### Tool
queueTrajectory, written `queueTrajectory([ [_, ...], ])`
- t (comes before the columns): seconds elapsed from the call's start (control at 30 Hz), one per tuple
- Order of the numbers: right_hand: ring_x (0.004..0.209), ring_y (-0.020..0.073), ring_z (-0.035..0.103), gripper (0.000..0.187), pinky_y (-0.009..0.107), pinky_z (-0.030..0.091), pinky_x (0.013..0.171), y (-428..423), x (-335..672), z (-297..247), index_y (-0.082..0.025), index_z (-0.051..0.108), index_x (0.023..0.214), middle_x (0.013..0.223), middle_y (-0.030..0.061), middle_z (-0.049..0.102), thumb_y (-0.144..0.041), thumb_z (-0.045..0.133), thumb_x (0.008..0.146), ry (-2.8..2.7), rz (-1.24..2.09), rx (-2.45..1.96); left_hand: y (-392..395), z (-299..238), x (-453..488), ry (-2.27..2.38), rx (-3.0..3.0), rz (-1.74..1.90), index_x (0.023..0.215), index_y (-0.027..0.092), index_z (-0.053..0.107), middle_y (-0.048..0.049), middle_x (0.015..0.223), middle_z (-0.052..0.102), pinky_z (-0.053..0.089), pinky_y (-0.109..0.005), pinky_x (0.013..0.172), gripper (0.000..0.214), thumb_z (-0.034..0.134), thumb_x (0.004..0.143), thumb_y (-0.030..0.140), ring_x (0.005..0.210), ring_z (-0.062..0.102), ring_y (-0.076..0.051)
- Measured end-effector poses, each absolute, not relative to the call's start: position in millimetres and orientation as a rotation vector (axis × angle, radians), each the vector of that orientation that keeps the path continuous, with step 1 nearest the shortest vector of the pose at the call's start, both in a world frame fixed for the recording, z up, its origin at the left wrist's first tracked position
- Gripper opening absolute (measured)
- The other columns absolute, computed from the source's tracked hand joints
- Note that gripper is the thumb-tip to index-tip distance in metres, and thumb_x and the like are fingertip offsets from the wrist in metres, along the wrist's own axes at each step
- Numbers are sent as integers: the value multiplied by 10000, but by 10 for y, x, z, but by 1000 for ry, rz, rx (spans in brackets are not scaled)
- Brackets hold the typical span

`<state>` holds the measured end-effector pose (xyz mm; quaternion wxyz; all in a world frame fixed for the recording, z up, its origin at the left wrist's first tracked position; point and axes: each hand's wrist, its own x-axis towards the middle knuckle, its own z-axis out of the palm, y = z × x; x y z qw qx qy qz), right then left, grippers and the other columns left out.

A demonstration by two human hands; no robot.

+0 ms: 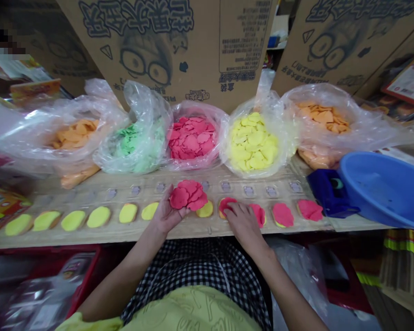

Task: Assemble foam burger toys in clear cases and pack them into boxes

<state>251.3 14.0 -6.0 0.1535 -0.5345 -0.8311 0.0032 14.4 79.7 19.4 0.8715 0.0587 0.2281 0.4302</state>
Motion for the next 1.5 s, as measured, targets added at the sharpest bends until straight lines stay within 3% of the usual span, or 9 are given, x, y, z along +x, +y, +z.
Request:
queueTrajectory([
  [0.27,988,219,472,210,373,329,821,123,2493,60,-226,596,1022,1073,56,573,-289,469,867,-2153,92,-1525,776,194,186,453,123,887,1288,94,363,-179,1141,566,456,-393,837,590,379,834,470,1076,519,-268],
  [0.4,993,210,468,238,362,339,816,310,2258,265,-222,595,1031,1056,69,570,-307,431,881,-2017,111,-1473,733,211,221,443,111,863,1239,105,430,-165,1092,598,498,-373,723,568,368,829,494,971,575,-269],
  [0.5,1041,229,437,253,387,317,830,525,1960,414,-260,583,1076,1136,64,538,-317,450,869,-2110,77,-1445,690,228,253,407,94,851,1153,107,514,-150,992,641,506,-342,645,518,373,830,487,838,617,-243],
  [0.63,1139,282,353,313,441,277,845,749,1599,481,-267,559,1119,1293,84,426,-345,527,817,-2301,9,-1394,649,257,274,395,63,865,1041,146,582,-98,887,671,497,-362,658,460,377,827,498,748,628,-210],
  [0.77,1170,278,330,218,439,262,861,813,1414,483,-249,618,995,1318,78,405,-270,574,783,-2375,29,-1282,635,278,265,424,3,859,949,151,612,-85,844,674,480,-356,691,490,362,812,550,762,627,-201],
  [0.87,1114,245,401,100,424,261,880,790,1384,542,-239,637,855,1206,49,515,-228,560,792,-2280,171,-1219,637,268,250,409,-23,866,890,126,621,-99,828,669,473,-334,698,530,342,808,570,771,623,-199],
  [0.97,949,191,513,101,379,324,852,770,1459,631,-235,616,851,981,19,618,-239,520,821,-2054,459,-1165,655,240,205,390,22,875,938,108,607,-133,884,655,469,-361,719,583,315,801,594,823,612,-230],
  [1.13,703,154,555,155,275,432,625,846,1775,599,-195,583,869,775,8,614,-320,519,804,-1627,834,-1250,722,205,-53,402,79,923,1081,105,549,-175,1032,609,479,-377,689,621,272,812,592,896,592,-263],
  [1.5,857,208,526,194,332,371,738,654,1799,120,-182,599,922,891,67,625,-227,414,880,-2286,121,-1335,731,266,-557,511,131,1046,1107,98,534,-167,1004,626,496,-362,667,575,261,845,530,897,598,-256],
])
